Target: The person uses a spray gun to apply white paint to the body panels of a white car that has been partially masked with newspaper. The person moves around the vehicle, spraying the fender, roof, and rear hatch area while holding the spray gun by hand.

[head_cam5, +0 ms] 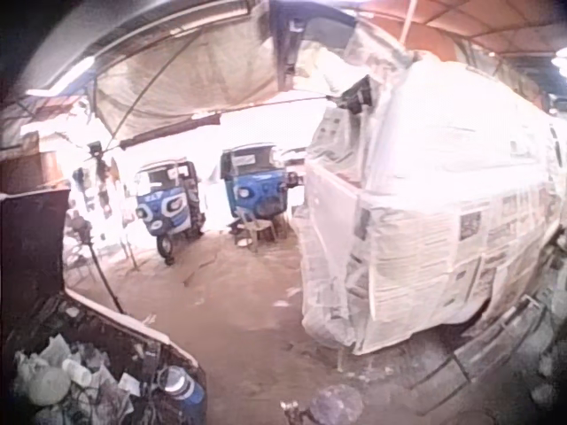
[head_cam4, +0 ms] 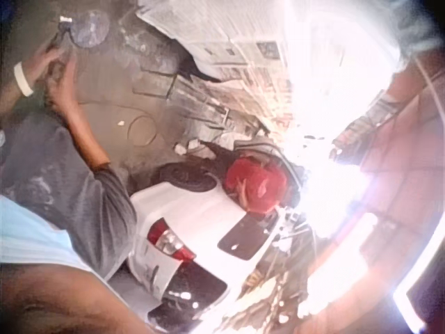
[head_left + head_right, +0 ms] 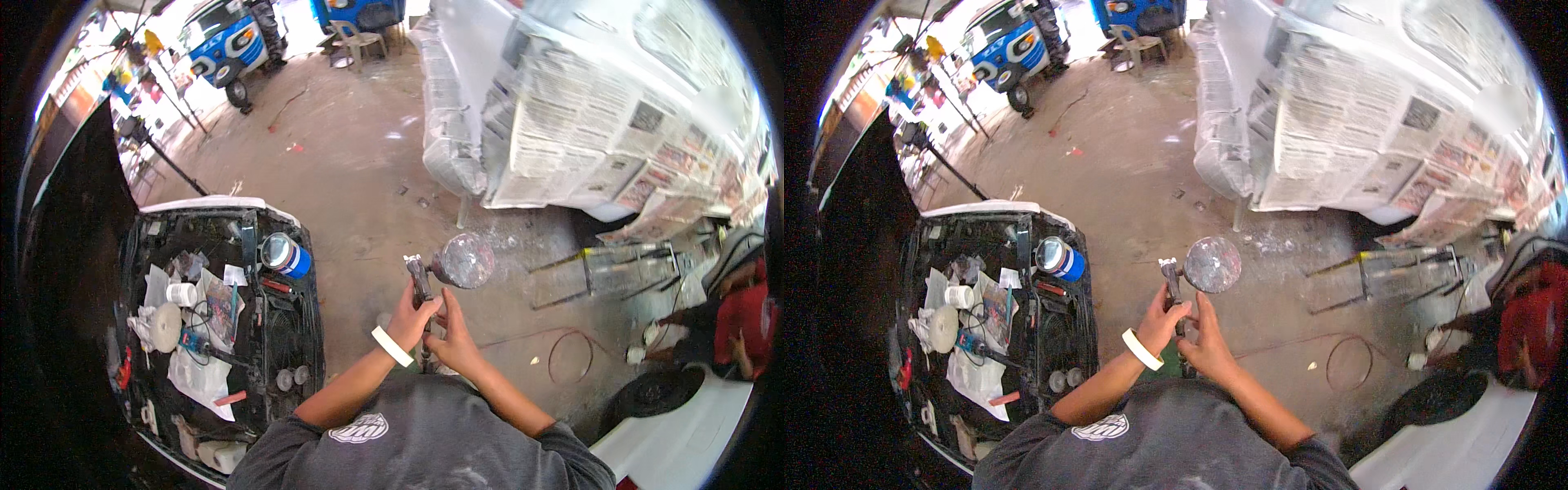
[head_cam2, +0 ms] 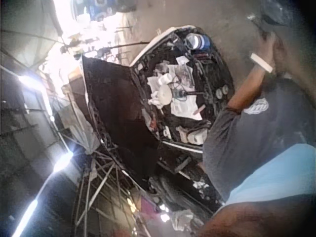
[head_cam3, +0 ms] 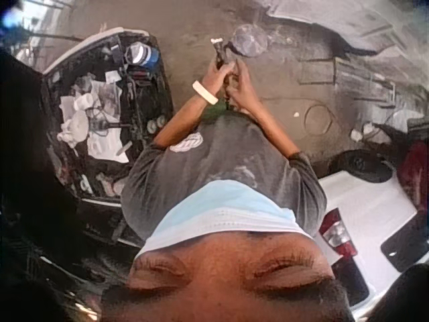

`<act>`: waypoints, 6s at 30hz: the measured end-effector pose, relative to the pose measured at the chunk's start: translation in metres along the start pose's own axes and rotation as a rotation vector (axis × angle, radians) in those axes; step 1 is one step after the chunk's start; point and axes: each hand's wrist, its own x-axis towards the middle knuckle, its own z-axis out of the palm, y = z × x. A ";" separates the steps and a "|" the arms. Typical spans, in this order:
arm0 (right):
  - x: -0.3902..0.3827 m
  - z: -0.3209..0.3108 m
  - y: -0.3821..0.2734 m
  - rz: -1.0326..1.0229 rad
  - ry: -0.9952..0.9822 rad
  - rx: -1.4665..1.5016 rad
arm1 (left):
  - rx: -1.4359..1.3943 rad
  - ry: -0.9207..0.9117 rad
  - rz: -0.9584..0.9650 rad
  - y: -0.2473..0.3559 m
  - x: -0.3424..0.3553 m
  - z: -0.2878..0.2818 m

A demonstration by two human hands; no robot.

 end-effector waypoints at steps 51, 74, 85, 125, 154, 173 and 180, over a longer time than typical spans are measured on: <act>1.083 0.177 -0.029 0.252 0.429 0.584 | -0.473 -0.443 -0.202 0.244 0.895 -0.476; 1.065 0.214 -0.187 0.036 2.268 0.201 | 0.991 -2.446 0.327 0.017 1.178 -0.563; 0.995 0.229 -0.082 0.825 2.465 0.025 | 1.187 -1.801 -0.160 0.110 1.303 -0.653; 0.731 0.043 0.090 0.664 2.535 -0.180 | 1.392 -1.789 0.130 0.195 1.121 -0.422; 1.534 -0.072 0.101 0.386 1.736 -0.505 | -0.128 -1.353 -0.774 0.265 1.522 -0.322; 1.527 -0.095 0.067 0.237 1.632 -0.391 | -0.361 -1.312 -0.900 0.289 1.497 -0.288; 1.300 -0.044 0.037 0.465 1.928 -0.345 | -0.212 -1.598 -1.075 0.242 1.291 -0.255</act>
